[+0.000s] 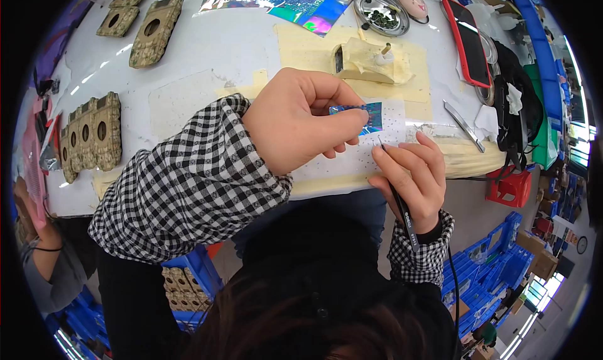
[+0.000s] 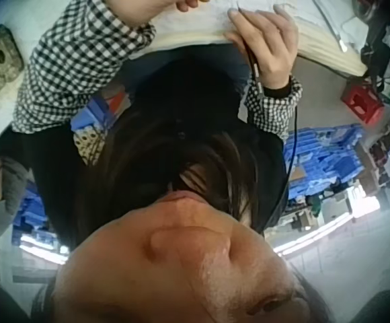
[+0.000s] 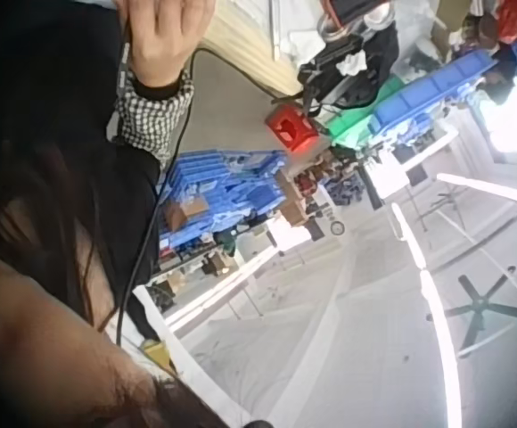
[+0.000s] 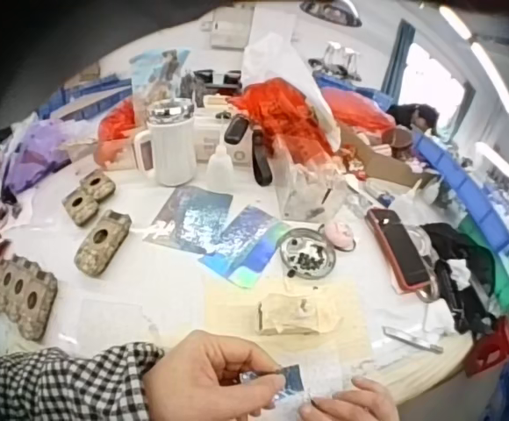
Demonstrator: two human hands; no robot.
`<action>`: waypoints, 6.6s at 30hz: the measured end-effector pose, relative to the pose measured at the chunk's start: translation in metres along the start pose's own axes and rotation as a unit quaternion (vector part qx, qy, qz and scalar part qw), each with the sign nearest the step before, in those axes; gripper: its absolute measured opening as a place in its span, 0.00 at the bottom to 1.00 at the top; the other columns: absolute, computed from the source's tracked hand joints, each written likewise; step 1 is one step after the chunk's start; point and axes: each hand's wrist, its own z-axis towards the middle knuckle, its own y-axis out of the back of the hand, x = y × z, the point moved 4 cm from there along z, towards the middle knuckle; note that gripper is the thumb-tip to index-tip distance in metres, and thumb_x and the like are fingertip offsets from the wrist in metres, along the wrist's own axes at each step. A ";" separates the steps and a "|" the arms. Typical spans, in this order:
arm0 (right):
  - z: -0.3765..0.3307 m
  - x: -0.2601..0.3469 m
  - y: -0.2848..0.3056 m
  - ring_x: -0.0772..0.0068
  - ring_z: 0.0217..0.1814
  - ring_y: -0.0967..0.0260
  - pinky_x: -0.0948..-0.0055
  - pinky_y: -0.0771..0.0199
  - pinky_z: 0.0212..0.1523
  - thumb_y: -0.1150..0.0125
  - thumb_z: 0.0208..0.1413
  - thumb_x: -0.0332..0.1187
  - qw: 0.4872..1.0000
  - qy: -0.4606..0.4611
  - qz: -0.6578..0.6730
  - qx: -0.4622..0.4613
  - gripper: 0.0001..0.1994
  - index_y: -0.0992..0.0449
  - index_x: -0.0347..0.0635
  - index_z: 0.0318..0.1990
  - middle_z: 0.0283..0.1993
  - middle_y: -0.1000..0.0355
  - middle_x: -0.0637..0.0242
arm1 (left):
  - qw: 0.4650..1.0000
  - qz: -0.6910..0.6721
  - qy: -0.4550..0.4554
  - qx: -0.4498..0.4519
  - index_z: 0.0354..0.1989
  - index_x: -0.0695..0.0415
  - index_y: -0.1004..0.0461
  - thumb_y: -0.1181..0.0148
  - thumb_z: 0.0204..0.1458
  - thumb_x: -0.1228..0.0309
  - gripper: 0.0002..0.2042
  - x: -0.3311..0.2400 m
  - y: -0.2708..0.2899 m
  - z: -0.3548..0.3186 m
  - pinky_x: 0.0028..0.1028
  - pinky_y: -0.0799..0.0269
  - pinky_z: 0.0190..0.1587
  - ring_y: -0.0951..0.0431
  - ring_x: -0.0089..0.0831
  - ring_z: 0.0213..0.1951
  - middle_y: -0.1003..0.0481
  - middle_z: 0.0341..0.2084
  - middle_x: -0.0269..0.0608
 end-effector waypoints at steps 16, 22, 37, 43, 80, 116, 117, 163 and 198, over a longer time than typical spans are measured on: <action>0.013 -0.003 0.010 0.67 0.39 0.31 0.56 0.33 0.53 0.37 0.37 0.24 0.998 -0.018 0.063 0.014 0.12 0.22 0.42 0.34 0.35 0.25 0.67 | 1.000 -0.001 -0.005 -0.005 0.35 0.65 0.26 0.41 0.51 0.69 0.11 -0.001 0.000 0.000 0.16 0.30 0.24 0.27 0.17 0.22 0.25 0.22 0.38; 0.008 -0.012 0.009 0.65 0.38 0.31 0.56 0.34 0.53 0.39 0.40 0.22 0.988 -0.063 0.135 -0.034 0.11 0.22 0.41 0.34 0.34 0.25 0.64 | 1.000 0.001 0.005 -0.006 0.36 0.65 0.25 0.42 0.52 0.69 0.10 0.003 -0.001 0.003 0.16 0.30 0.24 0.27 0.17 0.22 0.25 0.22 0.38; -0.001 -0.020 0.004 0.62 0.41 0.34 0.58 0.35 0.53 0.43 0.51 0.31 0.946 -0.123 0.255 -0.155 0.12 0.24 0.38 0.43 0.34 0.26 0.62 | 0.999 -0.017 0.025 0.019 0.37 0.66 0.27 0.40 0.51 0.71 0.10 0.001 -0.004 0.002 0.15 0.32 0.23 0.28 0.16 0.22 0.26 0.21 0.35; 0.014 -0.009 0.007 0.62 0.41 0.33 0.58 0.35 0.52 0.39 0.50 0.34 0.967 -0.072 0.219 -0.112 0.13 0.24 0.40 0.43 0.37 0.25 0.63 | 0.998 -0.033 0.041 0.031 0.36 0.65 0.27 0.41 0.52 0.72 0.08 0.003 -0.005 0.002 0.15 0.32 0.23 0.28 0.16 0.21 0.25 0.22 0.35; 0.020 -0.011 -0.001 0.68 0.39 0.30 0.59 0.33 0.51 0.39 0.50 0.42 0.968 -0.021 0.212 -0.134 0.18 0.24 0.39 0.43 0.41 0.24 0.66 | 0.993 -0.076 0.046 0.075 0.35 0.64 0.27 0.43 0.54 0.70 0.08 0.005 -0.007 0.003 0.16 0.30 0.24 0.26 0.18 0.22 0.25 0.23 0.36; 0.018 -0.015 -0.002 0.67 0.41 0.32 0.58 0.35 0.53 0.43 0.50 0.45 0.968 -0.005 0.218 -0.122 0.18 0.22 0.45 0.44 0.42 0.27 0.67 | 0.999 0.001 0.004 0.048 0.35 0.63 0.27 0.45 0.55 0.69 0.09 0.000 -0.007 -0.002 0.15 0.31 0.27 0.27 0.15 0.24 0.26 0.23 0.35; 0.017 -0.015 -0.001 0.67 0.41 0.32 0.58 0.35 0.53 0.43 0.50 0.45 0.968 -0.007 0.219 -0.121 0.18 0.22 0.45 0.44 0.42 0.27 0.67 | 0.999 0.002 0.004 0.046 0.35 0.63 0.27 0.45 0.54 0.69 0.09 0.000 -0.007 -0.002 0.15 0.31 0.27 0.27 0.15 0.25 0.26 0.23 0.35; 0.034 -0.032 0.009 0.64 0.40 0.33 0.59 0.33 0.52 0.37 0.33 0.27 0.997 0.037 -0.035 0.055 0.13 0.28 0.42 0.32 0.38 0.27 0.67 | 1.000 0.018 0.004 0.017 0.38 0.66 0.27 0.44 0.54 0.70 0.10 0.003 -0.003 0.000 0.17 0.29 0.28 0.26 0.17 0.26 0.26 0.23 0.37; 0.022 -0.016 -0.005 0.63 0.40 0.30 0.58 0.32 0.49 0.32 0.42 0.27 0.959 -0.026 0.243 -0.142 0.14 0.25 0.38 0.39 0.36 0.25 0.61 | 0.999 -0.022 0.033 0.022 0.39 0.65 0.28 0.43 0.54 0.72 0.09 0.005 -0.004 0.000 0.15 0.32 0.24 0.27 0.16 0.23 0.25 0.23 0.35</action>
